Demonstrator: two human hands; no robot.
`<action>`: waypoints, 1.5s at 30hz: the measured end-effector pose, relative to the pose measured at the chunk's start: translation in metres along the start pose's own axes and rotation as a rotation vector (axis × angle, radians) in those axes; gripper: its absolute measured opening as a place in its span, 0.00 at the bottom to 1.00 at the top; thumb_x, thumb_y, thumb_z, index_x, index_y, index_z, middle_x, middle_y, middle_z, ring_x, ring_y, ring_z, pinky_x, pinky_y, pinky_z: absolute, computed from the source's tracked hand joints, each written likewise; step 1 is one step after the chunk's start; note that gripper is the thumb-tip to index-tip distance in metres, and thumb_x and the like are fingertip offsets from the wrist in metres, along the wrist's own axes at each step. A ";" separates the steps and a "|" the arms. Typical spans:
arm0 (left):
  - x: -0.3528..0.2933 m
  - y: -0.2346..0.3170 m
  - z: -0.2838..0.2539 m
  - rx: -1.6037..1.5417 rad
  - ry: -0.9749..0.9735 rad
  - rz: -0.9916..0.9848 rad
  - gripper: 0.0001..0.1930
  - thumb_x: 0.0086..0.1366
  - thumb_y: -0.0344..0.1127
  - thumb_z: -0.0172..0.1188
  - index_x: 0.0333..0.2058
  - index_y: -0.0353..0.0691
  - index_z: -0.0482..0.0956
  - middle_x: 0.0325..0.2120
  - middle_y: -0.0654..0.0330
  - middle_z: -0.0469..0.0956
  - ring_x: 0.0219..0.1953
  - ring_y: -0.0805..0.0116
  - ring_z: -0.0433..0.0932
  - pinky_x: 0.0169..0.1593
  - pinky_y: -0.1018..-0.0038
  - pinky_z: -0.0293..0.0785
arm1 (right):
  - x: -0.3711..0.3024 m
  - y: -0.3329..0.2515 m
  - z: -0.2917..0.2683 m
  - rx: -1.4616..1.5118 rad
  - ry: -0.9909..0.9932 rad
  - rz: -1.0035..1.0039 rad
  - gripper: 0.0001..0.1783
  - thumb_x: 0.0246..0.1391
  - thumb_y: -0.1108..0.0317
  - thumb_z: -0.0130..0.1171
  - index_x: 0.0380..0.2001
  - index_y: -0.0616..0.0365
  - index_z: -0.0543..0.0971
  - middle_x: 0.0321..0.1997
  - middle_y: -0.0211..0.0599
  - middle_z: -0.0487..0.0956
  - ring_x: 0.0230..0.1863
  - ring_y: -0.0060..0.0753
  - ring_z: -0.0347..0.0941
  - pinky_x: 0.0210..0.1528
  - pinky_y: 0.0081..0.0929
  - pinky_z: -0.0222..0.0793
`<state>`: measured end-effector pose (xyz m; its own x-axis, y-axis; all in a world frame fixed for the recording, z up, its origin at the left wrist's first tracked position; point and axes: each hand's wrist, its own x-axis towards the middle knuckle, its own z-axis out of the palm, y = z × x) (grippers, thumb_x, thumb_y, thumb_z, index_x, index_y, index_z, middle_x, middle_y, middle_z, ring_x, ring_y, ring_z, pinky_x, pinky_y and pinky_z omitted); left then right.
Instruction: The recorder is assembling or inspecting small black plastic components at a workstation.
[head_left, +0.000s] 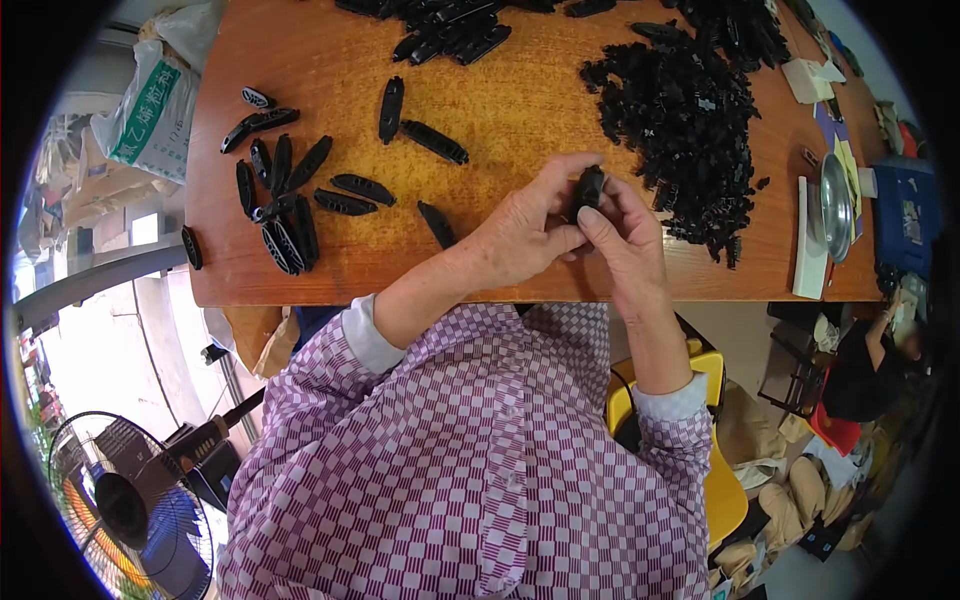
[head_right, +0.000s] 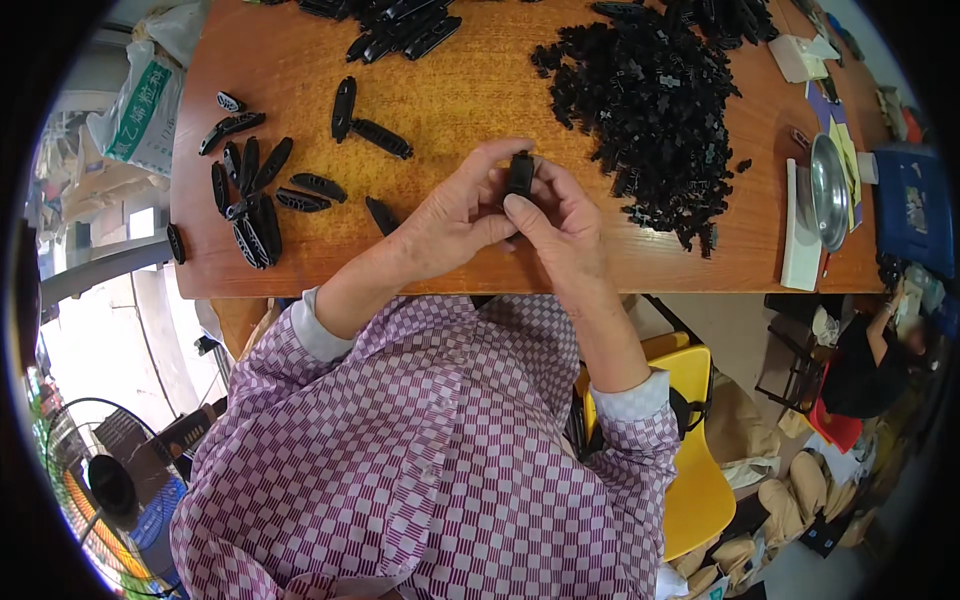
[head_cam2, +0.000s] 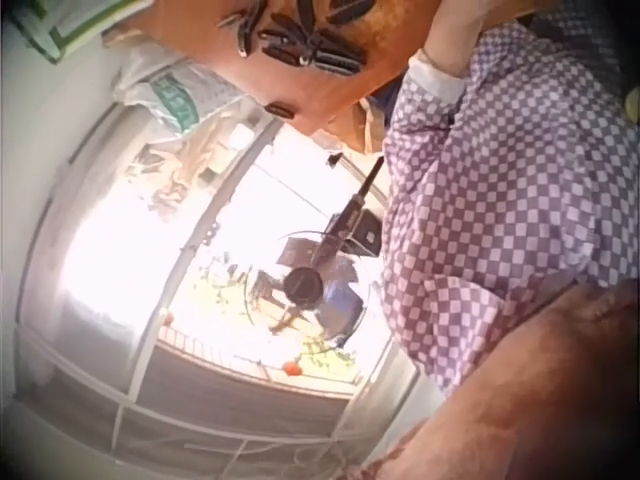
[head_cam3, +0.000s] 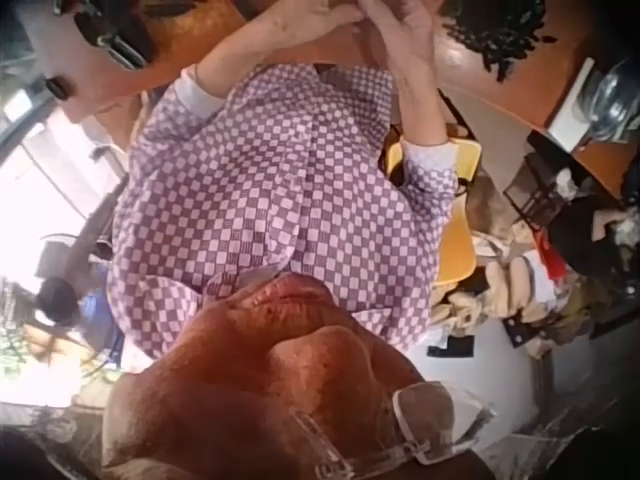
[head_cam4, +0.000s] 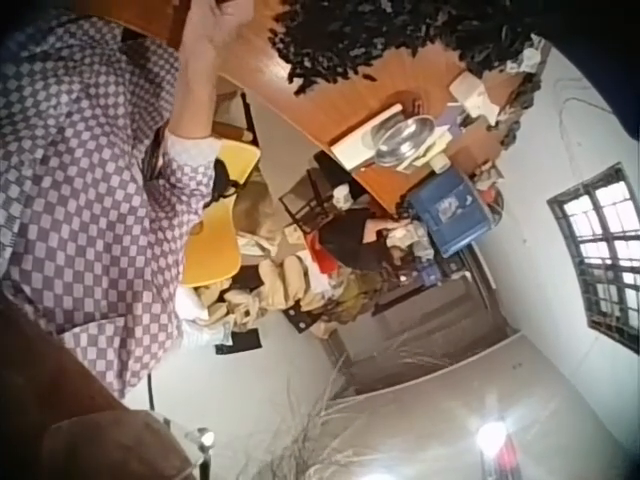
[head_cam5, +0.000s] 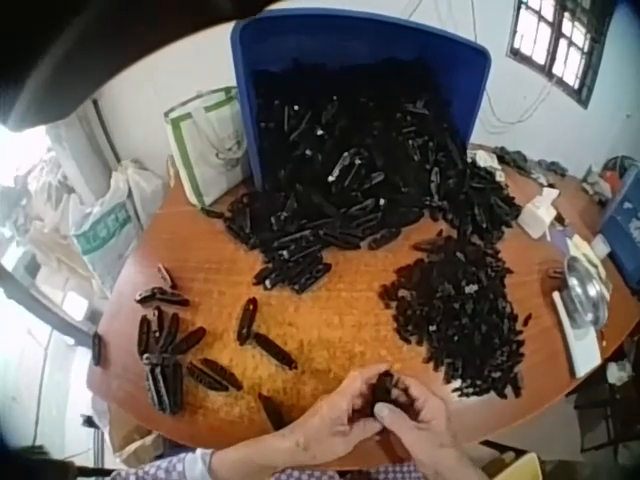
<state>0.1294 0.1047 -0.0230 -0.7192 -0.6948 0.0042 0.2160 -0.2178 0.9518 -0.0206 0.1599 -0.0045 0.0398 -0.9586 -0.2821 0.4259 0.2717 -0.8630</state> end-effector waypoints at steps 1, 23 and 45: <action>0.001 0.000 -0.001 0.043 -0.004 0.009 0.32 0.63 0.18 0.50 0.63 0.44 0.50 0.43 0.56 0.71 0.41 0.71 0.74 0.41 0.74 0.75 | 0.003 0.001 0.001 -0.069 0.040 -0.024 0.21 0.58 0.75 0.53 0.55 0.63 0.67 0.49 0.35 0.75 0.46 0.24 0.73 0.45 0.21 0.71; 0.084 0.047 -0.123 1.780 0.245 0.112 0.09 0.55 0.24 0.57 0.37 0.32 0.73 0.31 0.52 0.75 0.26 0.60 0.78 0.27 0.67 0.78 | 0.087 -0.032 -0.037 -1.965 0.205 -0.622 0.10 0.43 0.70 0.66 0.29 0.55 0.76 0.32 0.32 0.71 0.36 0.38 0.67 0.38 0.34 0.60; 0.031 0.037 -0.090 1.210 0.311 0.000 0.17 0.58 0.33 0.61 0.43 0.33 0.68 0.38 0.50 0.77 0.36 0.54 0.79 0.41 0.66 0.76 | -0.001 -0.043 -0.026 0.098 -0.023 -0.042 0.08 0.59 0.70 0.55 0.42 0.55 0.73 0.37 0.39 0.79 0.29 0.24 0.74 0.29 0.16 0.68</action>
<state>0.1741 0.0133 -0.0151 -0.4968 -0.8633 0.0888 -0.6480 0.4371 0.6237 -0.0628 0.1510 0.0221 0.0406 -0.9709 -0.2358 0.5137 0.2227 -0.8286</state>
